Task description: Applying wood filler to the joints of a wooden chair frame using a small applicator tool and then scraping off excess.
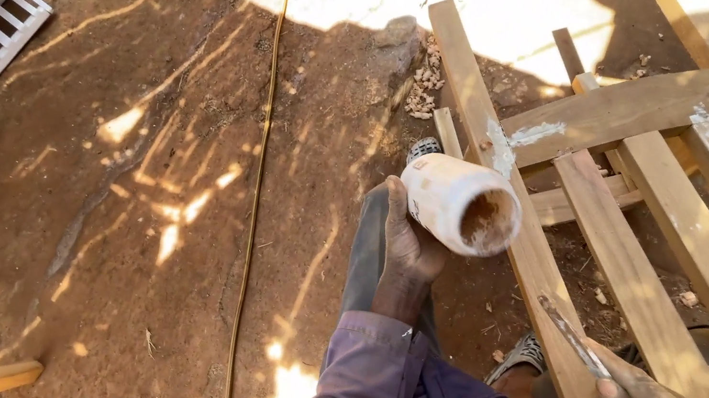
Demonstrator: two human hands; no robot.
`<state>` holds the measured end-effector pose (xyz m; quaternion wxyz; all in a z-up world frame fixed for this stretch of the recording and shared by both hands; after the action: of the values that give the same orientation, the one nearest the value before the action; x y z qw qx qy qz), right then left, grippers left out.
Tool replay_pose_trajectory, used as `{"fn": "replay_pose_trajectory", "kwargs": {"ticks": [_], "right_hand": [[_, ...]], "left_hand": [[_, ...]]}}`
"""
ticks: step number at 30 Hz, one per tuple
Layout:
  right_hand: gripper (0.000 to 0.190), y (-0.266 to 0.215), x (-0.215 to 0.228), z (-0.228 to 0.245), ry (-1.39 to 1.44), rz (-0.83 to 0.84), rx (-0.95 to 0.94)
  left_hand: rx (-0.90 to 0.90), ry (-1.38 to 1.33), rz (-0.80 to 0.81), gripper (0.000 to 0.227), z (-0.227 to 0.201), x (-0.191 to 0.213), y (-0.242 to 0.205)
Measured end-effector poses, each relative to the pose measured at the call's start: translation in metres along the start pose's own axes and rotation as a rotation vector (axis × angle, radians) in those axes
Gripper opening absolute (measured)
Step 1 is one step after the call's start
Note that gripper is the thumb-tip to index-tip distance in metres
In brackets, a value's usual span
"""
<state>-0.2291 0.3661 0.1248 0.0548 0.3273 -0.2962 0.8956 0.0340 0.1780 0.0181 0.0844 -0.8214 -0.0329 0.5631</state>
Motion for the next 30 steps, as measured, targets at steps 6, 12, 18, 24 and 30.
{"fn": "replay_pose_trajectory", "kwargs": {"ticks": [6,12,18,24,30], "right_hand": [[0.027,-0.006,-0.006,0.005,0.018,-0.078,0.208],[0.022,-0.01,-0.036,0.054,-0.197,0.014,0.523],[0.065,0.008,-0.057,0.082,-0.561,0.06,0.43],[0.082,0.025,-0.084,0.086,-0.874,0.25,0.279],[0.051,0.018,-0.092,0.101,-0.668,0.483,0.218]], "left_hand": [[0.056,-0.094,0.185,0.092,-0.009,-0.006,-0.009],[0.152,-0.124,0.066,0.085,0.008,0.011,-0.016],[0.164,-0.103,0.076,0.074,0.014,0.006,-0.015],[0.265,-0.022,0.1,0.066,0.027,0.003,-0.021],[0.37,0.034,0.051,0.059,0.035,0.008,-0.024]]}}
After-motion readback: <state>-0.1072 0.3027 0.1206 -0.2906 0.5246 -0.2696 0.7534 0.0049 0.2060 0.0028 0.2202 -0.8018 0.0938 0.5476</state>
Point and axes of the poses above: each hand's wrist, its own y-axis towards the middle knuckle, its own x-axis out of the back of the hand, z = x × y, the point moved 8 cm from there along y, towards the middle knuckle, and after that the axes turned 13 degrees about y, right-handed, at the moved point
